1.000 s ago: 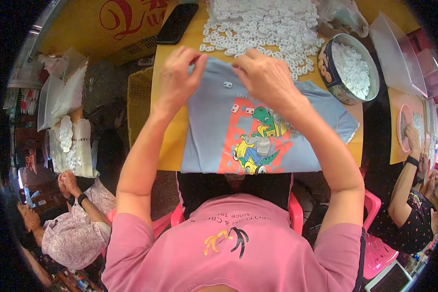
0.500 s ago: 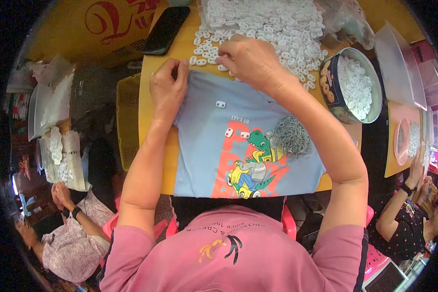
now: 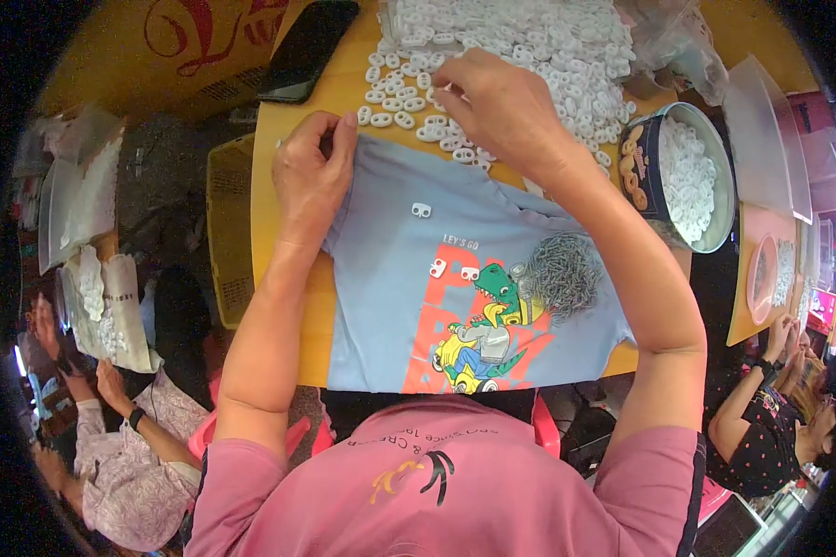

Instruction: Arranging and sorting small white plastic fasteners on a t-shirt.

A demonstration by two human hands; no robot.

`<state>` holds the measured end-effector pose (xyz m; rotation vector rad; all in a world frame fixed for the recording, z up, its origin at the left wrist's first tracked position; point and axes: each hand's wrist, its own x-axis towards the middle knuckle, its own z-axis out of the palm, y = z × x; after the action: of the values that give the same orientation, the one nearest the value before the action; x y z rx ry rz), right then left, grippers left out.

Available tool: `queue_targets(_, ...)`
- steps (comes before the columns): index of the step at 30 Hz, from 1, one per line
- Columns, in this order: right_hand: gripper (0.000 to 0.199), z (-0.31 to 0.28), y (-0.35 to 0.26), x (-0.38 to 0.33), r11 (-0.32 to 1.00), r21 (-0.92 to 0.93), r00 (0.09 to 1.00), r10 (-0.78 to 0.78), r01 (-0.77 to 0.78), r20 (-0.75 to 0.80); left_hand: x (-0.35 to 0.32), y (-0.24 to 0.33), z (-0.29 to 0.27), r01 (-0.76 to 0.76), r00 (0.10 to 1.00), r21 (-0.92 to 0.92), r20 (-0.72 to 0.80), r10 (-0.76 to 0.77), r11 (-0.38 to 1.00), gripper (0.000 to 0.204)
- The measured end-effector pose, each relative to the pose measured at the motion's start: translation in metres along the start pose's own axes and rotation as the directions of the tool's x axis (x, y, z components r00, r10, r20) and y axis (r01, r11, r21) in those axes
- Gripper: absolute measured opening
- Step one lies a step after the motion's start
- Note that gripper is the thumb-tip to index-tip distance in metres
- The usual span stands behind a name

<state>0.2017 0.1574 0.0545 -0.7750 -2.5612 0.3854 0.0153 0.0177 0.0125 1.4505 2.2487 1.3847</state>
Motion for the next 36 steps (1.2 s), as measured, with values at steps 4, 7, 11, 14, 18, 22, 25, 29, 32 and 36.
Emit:
queue_targets(4,0.016,-0.001,-0.008,-0.012,0.985,0.109,0.978,-0.147,0.132,0.148,0.001,-0.001,0.0,0.0,1.0,0.004,0.007,0.0,1.0,0.026)
queue_targets(7,0.015,-0.002,-0.013,-0.021,0.976,0.029,0.968,-0.219,0.217,0.125,0.0,0.0,0.001,0.009,1.0,0.001,0.006,-0.009,1.0,0.026)
queue_targets(11,0.014,-0.004,-0.009,-0.026,0.961,0.066,0.952,-0.275,0.268,0.138,0.0,0.0,0.0,-0.007,1.0,0.002,0.005,0.007,1.0,0.026)
queue_targets(14,0.012,-0.004,-0.006,-0.026,0.94,0.068,0.93,-0.34,0.333,0.143,0.001,-0.002,0.001,-0.006,1.0,-0.002,0.01,0.006,1.0,0.026)
queue_targets(18,0.012,0.0,-0.001,-0.021,0.966,0.128,0.971,-0.232,0.224,0.051,0.0,0.0,0.001,-0.003,1.0,-0.006,0.014,0.003,1.0,0.026)
queue_targets(22,0.014,0.002,0.001,-0.007,0.976,0.15,0.987,-0.156,0.159,-0.028,0.001,0.0,0.001,-0.01,1.0,-0.004,0.015,0.01,1.0,0.026)
queue_targets(25,0.015,0.009,0.0,0.004,0.964,0.164,0.978,-0.207,0.207,-0.017,0.001,0.0,0.0,-0.013,1.0,0.02,0.007,0.012,1.0,0.026)
queue_targets(29,0.015,0.013,-0.004,0.016,0.963,0.144,0.959,-0.247,0.228,0.138,0.001,-0.002,0.0,-0.02,1.0,0.027,-0.003,0.02,0.999,0.024)
queue_targets(32,0.015,0.024,0.007,0.033,0.966,0.075,0.968,-0.249,0.246,0.029,0.001,0.001,0.002,-0.042,0.999,0.024,-0.009,0.043,0.999,0.023)
queue_targets(36,0.014,0.032,0.013,0.054,0.967,-0.132,0.976,-0.211,0.217,0.061,0.001,0.0,0.001,-0.035,0.999,0.032,0.01,0.035,0.999,0.022)
